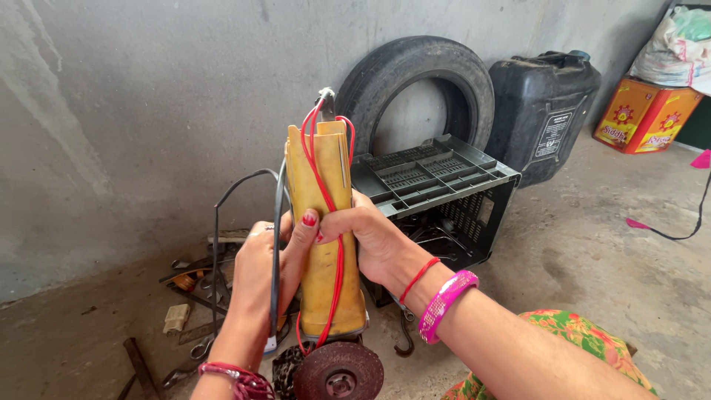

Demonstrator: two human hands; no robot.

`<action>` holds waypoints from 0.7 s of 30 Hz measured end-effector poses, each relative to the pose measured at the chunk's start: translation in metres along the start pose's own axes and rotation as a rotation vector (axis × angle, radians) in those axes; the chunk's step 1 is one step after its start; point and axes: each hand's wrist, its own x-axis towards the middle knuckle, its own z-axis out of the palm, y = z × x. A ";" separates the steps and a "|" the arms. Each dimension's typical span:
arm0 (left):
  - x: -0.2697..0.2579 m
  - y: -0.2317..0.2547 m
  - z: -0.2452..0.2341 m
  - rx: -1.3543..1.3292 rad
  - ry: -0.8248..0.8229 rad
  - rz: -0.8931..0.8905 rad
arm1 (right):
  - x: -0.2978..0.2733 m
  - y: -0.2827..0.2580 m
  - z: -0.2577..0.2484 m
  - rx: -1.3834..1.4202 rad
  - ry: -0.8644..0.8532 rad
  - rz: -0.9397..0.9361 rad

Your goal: The person holds a mechanical part in a cloth and uses a wrench to adjust a bolt. They move an angle grinder and use a measuring tape on various tools and components on the floor.

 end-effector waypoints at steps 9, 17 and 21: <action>-0.003 -0.012 0.004 0.184 -0.012 -0.083 | -0.001 0.005 0.000 -0.016 0.005 0.061; -0.009 -0.032 0.010 0.472 0.044 0.252 | 0.000 0.006 -0.011 -0.043 -0.027 0.190; -0.006 -0.032 0.009 0.518 0.037 0.250 | -0.004 0.004 -0.008 -0.082 -0.022 0.175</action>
